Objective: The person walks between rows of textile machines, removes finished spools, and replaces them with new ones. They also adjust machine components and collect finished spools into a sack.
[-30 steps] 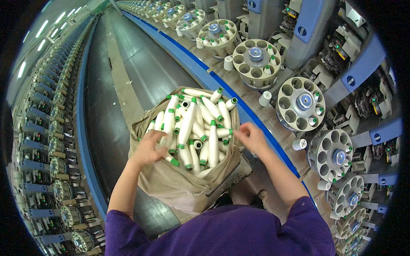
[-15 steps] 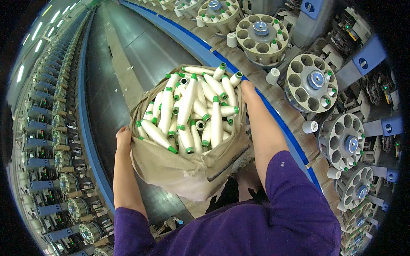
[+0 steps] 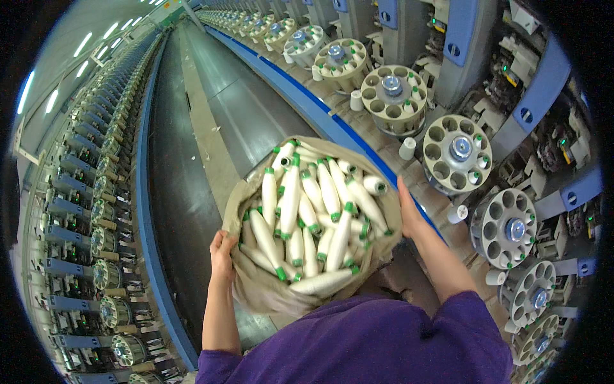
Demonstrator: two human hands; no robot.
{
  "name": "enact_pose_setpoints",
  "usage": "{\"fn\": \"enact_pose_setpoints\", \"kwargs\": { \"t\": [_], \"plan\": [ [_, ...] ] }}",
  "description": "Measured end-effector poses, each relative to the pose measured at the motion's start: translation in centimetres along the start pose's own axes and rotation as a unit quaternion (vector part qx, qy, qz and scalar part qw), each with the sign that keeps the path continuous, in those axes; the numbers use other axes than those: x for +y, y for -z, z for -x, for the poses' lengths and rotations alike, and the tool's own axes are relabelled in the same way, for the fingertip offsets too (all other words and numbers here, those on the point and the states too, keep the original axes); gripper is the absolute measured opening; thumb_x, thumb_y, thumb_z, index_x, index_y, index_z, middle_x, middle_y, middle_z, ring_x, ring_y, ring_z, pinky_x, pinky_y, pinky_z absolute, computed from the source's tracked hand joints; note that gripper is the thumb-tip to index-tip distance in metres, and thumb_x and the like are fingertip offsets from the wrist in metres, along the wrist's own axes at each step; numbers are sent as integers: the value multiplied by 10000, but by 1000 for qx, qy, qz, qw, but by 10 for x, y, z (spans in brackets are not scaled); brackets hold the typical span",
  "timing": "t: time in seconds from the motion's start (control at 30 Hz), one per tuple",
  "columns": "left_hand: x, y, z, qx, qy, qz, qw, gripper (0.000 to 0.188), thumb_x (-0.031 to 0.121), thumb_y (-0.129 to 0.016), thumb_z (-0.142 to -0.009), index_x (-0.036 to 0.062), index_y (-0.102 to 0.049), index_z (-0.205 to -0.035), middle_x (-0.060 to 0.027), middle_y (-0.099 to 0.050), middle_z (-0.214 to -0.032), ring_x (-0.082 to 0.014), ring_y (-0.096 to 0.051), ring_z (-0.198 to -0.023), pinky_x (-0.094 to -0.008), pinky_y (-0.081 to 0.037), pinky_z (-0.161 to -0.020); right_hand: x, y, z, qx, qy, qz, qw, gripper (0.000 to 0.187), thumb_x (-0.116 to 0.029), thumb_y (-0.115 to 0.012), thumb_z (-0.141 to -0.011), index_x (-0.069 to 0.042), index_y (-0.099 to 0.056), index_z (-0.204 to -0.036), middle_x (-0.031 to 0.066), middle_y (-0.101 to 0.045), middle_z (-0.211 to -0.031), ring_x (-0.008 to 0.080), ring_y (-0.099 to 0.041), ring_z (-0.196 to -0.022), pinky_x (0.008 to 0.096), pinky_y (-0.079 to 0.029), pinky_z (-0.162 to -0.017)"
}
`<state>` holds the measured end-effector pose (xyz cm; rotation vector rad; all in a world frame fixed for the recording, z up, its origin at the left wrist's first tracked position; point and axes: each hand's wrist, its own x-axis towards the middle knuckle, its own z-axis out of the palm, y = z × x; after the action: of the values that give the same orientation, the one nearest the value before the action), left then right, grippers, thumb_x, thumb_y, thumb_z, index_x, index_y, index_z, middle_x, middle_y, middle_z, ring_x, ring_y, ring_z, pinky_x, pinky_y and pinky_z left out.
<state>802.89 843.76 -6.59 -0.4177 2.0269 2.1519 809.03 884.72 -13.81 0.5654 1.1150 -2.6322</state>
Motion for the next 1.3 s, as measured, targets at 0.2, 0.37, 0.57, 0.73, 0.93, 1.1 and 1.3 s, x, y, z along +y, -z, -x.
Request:
{"fn": "enact_pose_setpoints", "kwargs": {
  "t": [0.2, 0.37, 0.57, 0.73, 0.93, 1.1, 1.3],
  "plan": [
    [-8, 40, 82, -57, -60, -58, 995, 139, 49, -590, -795, 87, -468, -740, 60, -470, -681, -32, -417, -627, -189, -335, -564, 3, -23, 100, 101, 62, 103, 988, 701, -571, -426, -902, -56, -362, -1373, 139, -472, -1314, 243, -490, -1181, 396, -411, -983],
    [-63, 55, 54, 11, -180, -34, 983, 135, 66, -604, -786, 68, -474, -748, 63, -453, -664, -27, -391, -595, -195, -323, -533, -7, -42, 127, 77, 98, 220, 968, 597, -484, -450, -922, -11, -476, -1285, 120, -538, -1223, 199, -525, -1097, 326, -413, -940],
    [-60, 26, -53, 95, -137, -250, 954, 236, 170, -649, -771, 9, -539, -904, -119, -557, -823, -220, -533, -832, -338, -433, -776, 32, -37, 62, 155, 157, 375, 900, 639, -489, -451, -926, 60, -493, -1250, 133, -550, -1215, 219, -512, -1102, 300, -363, -966],
    [-35, -22, -37, 74, -403, -455, 791, 396, 231, -677, -751, 59, -557, -1087, -149, -580, -1079, -354, -504, -1054, -439, -401, -901, 48, -6, 47, 167, 106, 192, 961, 700, -524, -544, -866, 41, -453, -1270, 159, -511, -1240, 227, -524, -1093, 330, -405, -930],
    [-36, -116, -48, -29, -366, -545, 754, 554, 410, -639, -752, 76, -533, -1181, -134, -587, -1141, -325, -515, -1094, -492, -308, -959, 19, -10, 38, 285, 298, 470, 781, 733, -464, -667, -787, -81, -396, -1351, 193, -431, -1308, 277, -492, -1111, 379, -441, -881],
    [-36, -128, -78, -37, -292, -558, 776, 560, 367, -640, -776, 81, -484, -1231, -197, -548, -1144, -375, -503, -1069, -493, -383, -909, 57, -40, 49, 207, 428, 589, 653, 567, -330, -670, -792, -53, -475, -1247, 157, -495, -1260, 310, -529, -1066, 423, -398, -930],
    [34, -120, -45, -67, -446, -276, 848, 366, 277, -594, -811, 47, -553, -1092, -238, -595, -949, -398, -577, -903, -439, -473, -790, 68, -62, 40, 93, 265, 429, 858, 565, -359, -664, -821, -54, -462, -1252, 94, -616, -939, 179, -591, -830, 320, -467, -756]
  ]
}}
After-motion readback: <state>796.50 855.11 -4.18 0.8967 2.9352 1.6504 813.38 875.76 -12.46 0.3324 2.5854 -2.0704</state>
